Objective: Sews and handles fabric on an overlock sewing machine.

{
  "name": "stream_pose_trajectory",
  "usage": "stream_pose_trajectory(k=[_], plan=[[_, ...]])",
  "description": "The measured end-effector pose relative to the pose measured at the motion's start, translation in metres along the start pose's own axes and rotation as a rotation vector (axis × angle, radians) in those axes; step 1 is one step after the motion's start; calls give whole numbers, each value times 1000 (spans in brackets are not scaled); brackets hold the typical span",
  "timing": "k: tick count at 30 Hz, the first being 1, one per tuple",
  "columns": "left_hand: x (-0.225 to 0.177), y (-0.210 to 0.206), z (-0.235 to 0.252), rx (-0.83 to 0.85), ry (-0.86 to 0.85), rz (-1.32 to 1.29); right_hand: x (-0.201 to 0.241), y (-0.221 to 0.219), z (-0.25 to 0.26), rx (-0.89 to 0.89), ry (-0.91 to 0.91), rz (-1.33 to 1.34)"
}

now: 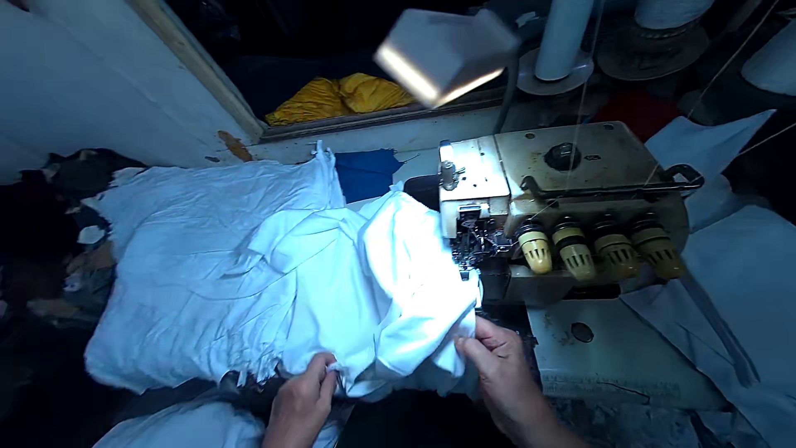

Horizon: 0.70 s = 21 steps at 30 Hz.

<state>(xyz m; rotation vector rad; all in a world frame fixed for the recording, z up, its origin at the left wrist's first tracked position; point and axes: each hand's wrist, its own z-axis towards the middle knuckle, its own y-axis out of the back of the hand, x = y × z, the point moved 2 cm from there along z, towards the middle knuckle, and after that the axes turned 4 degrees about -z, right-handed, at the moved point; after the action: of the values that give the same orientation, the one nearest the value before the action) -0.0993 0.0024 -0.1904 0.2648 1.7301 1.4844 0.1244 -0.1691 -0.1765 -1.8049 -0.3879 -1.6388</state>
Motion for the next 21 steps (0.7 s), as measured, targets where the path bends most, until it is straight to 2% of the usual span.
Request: stream_pose_trajectory(k=[2,4,7,9,10,13,14,15,18,19,21], plan=[[6,22,11,-290,-11,-77,2,4,-6,20,70,-36],[7,62,31,-548,-75,-104,8,10,-19,161,103,-27],[13,122,61,-725,-150,-73,25,19,-48,455,20,32],[20,143,84,-713,-125,-45,19,29,-63,585,-22,-6],[23,147,97,-656,-81,-34,10,35,-69,616,-36,-108],[17,135,128,-373,183,-55,-22,50,-85,625,-35,-785],[7,127,128,-359,160,-60,-30,55,-89,630,-29,-943],[-10,115,123,-385,43,-68,-34,59,-91,612,-21,-1016],[-70,62,80,-392,-452,-180,-36,72,-94,564,-19,-991],[-87,39,62,-346,-546,-210,-36,74,-93,574,-25,-965],[-105,-5,38,-337,-621,-153,-38,76,-90,621,-27,-919]])
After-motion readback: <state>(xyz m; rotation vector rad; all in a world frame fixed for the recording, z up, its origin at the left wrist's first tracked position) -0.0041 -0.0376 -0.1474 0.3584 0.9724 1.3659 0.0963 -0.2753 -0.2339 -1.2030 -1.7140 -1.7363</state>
